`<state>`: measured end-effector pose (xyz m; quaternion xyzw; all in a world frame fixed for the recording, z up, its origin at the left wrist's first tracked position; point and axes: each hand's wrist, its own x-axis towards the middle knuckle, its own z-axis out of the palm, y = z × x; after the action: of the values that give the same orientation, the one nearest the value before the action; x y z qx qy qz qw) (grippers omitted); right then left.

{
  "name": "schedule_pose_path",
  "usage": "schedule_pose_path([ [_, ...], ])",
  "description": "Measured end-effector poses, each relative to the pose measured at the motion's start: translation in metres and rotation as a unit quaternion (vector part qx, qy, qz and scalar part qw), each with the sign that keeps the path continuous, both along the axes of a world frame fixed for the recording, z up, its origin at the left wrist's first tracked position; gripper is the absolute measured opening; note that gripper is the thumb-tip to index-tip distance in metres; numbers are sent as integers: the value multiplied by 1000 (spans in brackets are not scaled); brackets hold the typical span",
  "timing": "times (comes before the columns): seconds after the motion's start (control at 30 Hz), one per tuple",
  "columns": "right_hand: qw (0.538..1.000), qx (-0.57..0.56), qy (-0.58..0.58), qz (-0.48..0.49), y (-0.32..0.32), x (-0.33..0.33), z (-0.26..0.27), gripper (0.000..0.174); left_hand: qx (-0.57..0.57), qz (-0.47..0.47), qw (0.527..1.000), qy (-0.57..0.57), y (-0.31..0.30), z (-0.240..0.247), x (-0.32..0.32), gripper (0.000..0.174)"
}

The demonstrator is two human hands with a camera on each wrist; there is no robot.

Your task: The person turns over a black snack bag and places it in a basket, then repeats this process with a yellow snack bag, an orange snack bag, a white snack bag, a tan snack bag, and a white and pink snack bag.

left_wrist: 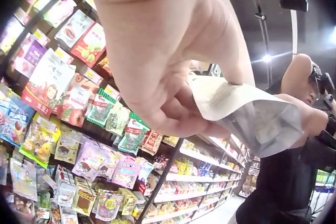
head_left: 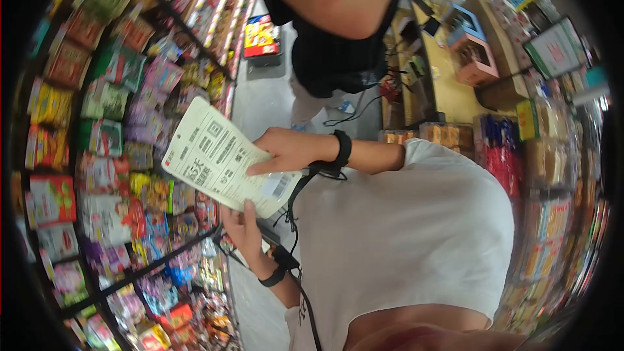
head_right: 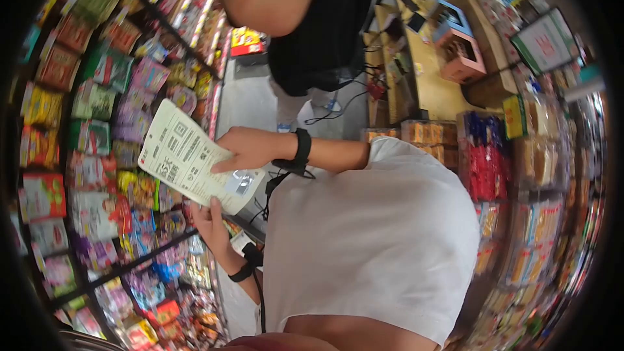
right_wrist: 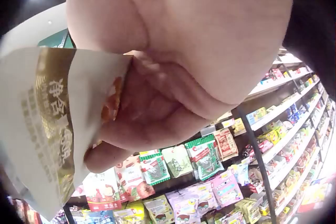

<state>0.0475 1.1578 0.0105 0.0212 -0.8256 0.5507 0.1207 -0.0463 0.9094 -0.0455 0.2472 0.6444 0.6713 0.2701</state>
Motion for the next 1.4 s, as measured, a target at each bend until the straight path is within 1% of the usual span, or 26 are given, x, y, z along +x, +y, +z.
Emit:
schedule_pose_path([
  [0.13, 999, -3, -28, 46, -13, -16, -1, 40, 3, 37, 999, -28, -12, 15, 9, 53],
  [0.17, 998, -8, -36, 51, -15, -20, -2, 40, 7, 53, 998, -17, -12, 21, 12, 54],
  [0.23, 997, -11, -35, 68, -20, -25, 0, 40, -8, 59, 998, -7, -21, 15, 10, 55],
  [0.4, 995, -10, -56, 85, -25, -28, 2, 40, -5, 77, 997, -28, -29, 15, 16, 53],
  [0.5, 995, -15, -32, 97, -23, -30, -4, 38, 5, 75, 997, -34, -32, 11, 14, 51],
  [0.6, 994, -31, -54, 95, -22, -27, 0, 41, 20, 67, 997, -33, -34, 6, 12, 50],
  [0.67, 994, -34, -56, 86, -22, -26, 1, 39, 25, 63, 997, -43, -36, 6, 11, 51],
  [0.7, 994, -35, -59, 84, -23, -26, -1, 39, 27, 68, 996, -48, -34, 9, 11, 49],
  [0.77, 993, -59, -54, 82, -25, -27, -7, 37, 30, 80, 995, -59, -30, 14, 11, 45],
  [0.87, 990, -97, -67, 80, -29, -27, -7, 36, 28, 80, 995, -58, -35, 13, 12, 47],
  [0.97, 992, -74, -70, 80, -30, -28, -6, 35, 35, 75, 995, -61, -33, 16, 12, 48],
  [1.07, 989, -95, -76, 85, -30, -30, -9, 35, 36, 78, 994, -60, -34, 16, 12, 47],
  [1.4, 989, -77, -87, 91, -29, -32, -4, 34, 39, 78, 994, -62, -32, 13, 11, 46],
])
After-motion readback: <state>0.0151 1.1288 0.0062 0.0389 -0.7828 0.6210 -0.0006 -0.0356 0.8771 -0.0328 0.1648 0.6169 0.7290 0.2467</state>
